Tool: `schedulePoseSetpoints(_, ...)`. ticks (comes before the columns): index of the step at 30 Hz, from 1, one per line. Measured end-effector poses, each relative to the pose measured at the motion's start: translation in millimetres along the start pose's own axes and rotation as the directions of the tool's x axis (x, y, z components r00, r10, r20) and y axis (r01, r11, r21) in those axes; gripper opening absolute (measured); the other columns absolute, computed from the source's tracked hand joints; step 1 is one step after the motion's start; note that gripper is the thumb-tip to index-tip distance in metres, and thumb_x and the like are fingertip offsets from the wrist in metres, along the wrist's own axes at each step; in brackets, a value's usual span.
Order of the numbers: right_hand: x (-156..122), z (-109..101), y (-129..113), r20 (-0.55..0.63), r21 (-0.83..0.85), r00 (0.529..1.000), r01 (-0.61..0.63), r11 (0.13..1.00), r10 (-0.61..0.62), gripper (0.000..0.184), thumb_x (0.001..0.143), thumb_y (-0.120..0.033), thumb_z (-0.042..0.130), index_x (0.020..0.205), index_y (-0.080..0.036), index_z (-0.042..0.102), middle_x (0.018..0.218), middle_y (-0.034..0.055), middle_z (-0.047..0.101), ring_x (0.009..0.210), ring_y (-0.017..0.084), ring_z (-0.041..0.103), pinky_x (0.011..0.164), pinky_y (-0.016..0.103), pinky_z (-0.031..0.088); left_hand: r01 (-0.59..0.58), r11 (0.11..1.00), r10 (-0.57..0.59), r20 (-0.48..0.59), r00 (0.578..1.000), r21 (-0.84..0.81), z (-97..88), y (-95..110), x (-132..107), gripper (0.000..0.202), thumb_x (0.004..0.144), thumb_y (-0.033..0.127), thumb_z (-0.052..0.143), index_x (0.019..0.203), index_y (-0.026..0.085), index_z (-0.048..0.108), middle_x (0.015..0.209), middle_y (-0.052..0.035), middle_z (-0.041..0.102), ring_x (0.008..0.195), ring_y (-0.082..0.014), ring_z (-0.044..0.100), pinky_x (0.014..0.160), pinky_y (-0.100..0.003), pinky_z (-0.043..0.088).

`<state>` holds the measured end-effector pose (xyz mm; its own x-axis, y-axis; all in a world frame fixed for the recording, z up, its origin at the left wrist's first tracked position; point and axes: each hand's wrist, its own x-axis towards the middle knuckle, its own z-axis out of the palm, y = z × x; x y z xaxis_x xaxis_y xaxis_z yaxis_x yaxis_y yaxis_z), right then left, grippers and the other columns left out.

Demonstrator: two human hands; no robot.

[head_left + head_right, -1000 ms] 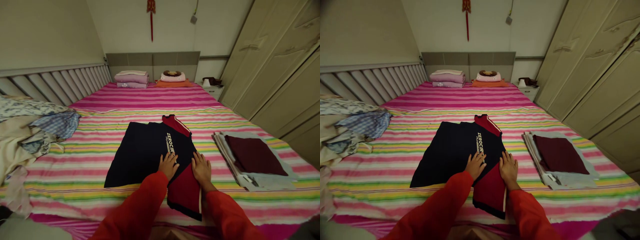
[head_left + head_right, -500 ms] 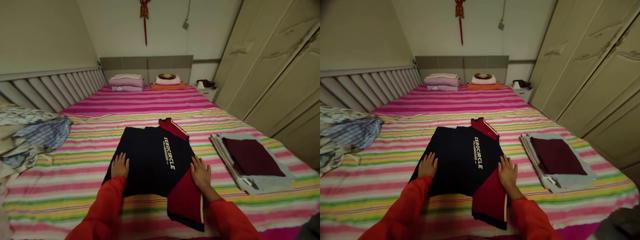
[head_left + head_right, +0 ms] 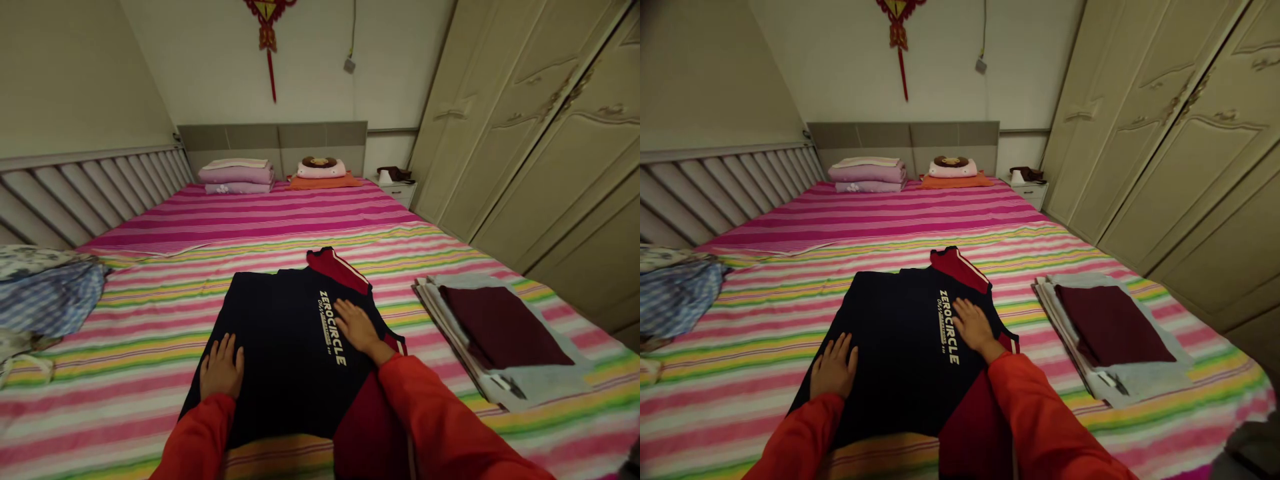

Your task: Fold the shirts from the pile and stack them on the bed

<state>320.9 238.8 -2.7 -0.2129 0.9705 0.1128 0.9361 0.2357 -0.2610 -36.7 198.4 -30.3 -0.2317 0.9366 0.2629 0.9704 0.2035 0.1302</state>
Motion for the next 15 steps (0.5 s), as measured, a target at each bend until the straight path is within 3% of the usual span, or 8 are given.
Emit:
schedulePoseSetpoints(3,13.7,-5.8,38.4,-0.081,-0.055,0.978,-0.198,0.979,0.193,0.051,0.099,-0.036,0.029,0.147,-0.023,0.042,0.153,0.0072,0.04,0.141,0.022,0.036,0.113,0.045,0.028,-0.007,1.0,0.007,0.006,1.0,0.009,-0.4,-2.0,-1.4,0.052,0.093,0.034,0.036,0.14,0.017,0.051,0.15,-0.007,0.045,0.141,-0.0282,0.037,0.112,-0.047,0.034)
schedulePoseSetpoints(6,17.1,-0.3,51.8,-0.181,-0.075,0.936,-0.318,0.945,0.3,0.053,0.1,-0.036,0.024,0.147,-0.021,0.042,0.153,0.0083,0.042,0.142,0.023,0.034,0.113,0.046,0.028,0.008,1.0,-0.008,0.029,1.0,0.024,-3.0,-2.7,-1.5,0.052,0.093,0.032,0.038,0.14,0.016,0.05,0.151,-0.0075,0.044,0.141,-0.0298,0.037,0.112,-0.049,0.033)
schedulePoseSetpoints(8,16.1,6.7,51.5,-0.221,-0.083,0.924,-0.337,0.938,0.313,0.054,0.1,-0.038,0.022,0.147,-0.021,0.042,0.153,0.008,0.042,0.142,0.023,0.033,0.113,0.046,0.027,0.025,0.999,-0.026,0.045,0.999,0.027,-5.7,7.1,-1.3,0.05,0.093,0.03,0.038,0.138,0.015,0.053,0.15,-0.0103,0.045,0.139,-0.0322,0.038,0.111,-0.053,0.033)
schedulePoseSetpoints(10,14.6,12.6,49.5,-0.244,-0.089,0.919,-0.34,0.936,0.31,0.054,0.099,-0.039,0.022,0.146,-0.022,0.043,0.152,0.0076,0.042,0.142,0.023,0.034,0.112,0.046,0.027,-0.07,0.997,0.071,0.096,0.993,-0.021,-8.1,32.8,-1.7,0.048,0.093,0.028,0.038,0.137,0.016,0.054,0.15,-0.0118,0.045,0.138,-0.0322,0.04,0.111,-0.054,0.033)
schedulePoseSetpoints(11,14.1,14.4,48.9,-0.256,-0.093,0.917,-0.339,0.936,0.306,0.054,0.099,-0.038,0.022,0.146,-0.022,0.044,0.152,0.0078,0.043,0.141,0.023,0.035,0.112,0.046,0.027,-0.17,0.983,0.179,0.135,0.975,-0.074,-8.5,51.9,-2.0,0.048,0.094,0.028,0.038,0.138,0.018,0.053,0.15,-0.0113,0.044,0.139,-0.0307,0.04,0.111,-0.054,0.033)
schedulePoseSetpoints(12,13.8,15.5,48.6,-0.269,-0.096,0.915,-0.336,0.937,0.301,0.055,0.099,-0.038,0.022,0.145,-0.021,0.045,0.151,0.0083,0.044,0.141,0.024,0.035,0.112,0.046,0.028,-0.301,0.941,0.326,0.178,0.929,-0.151,-8.0,74.3,-2.3,0.049,0.094,0.028,0.039,0.141,0.022,0.049,0.152,-0.0089,0.043,0.14,-0.0279,0.039,0.112,-0.052,0.033)
schedulePoseSetpoints(14,13.8,16.1,49.3,-0.288,-0.103,0.912,-0.332,0.938,0.291,0.055,0.099,-0.037,0.022,0.145,-0.019,0.046,0.15,0.0095,0.046,0.14,0.024,0.037,0.112,0.046,0.028,-0.492,0.816,0.565,0.24,0.79,-0.303,-3.6,123.1,-1.6,0.052,0.093,0.031,0.043,0.146,0.029,0.041,0.154,-0.0035,0.041,0.142,-0.0236,0.035,0.113,-0.049,0.033)
schedulePoseSetpoints(15,13.9,15.9,50.0,-0.294,-0.105,0.912,-0.329,0.939,0.287,0.055,0.099,-0.037,0.022,0.144,-0.018,0.046,0.149,0.0097,0.047,0.139,0.024,0.038,0.111,0.046,0.028,-0.551,0.757,0.639,0.222,0.736,-0.351,0.1,146.2,0.2,0.053,0.094,0.034,0.044,0.146,0.031,0.039,0.154,-0.002,0.04,0.143,-0.0227,0.033,0.115,-0.05,0.031)
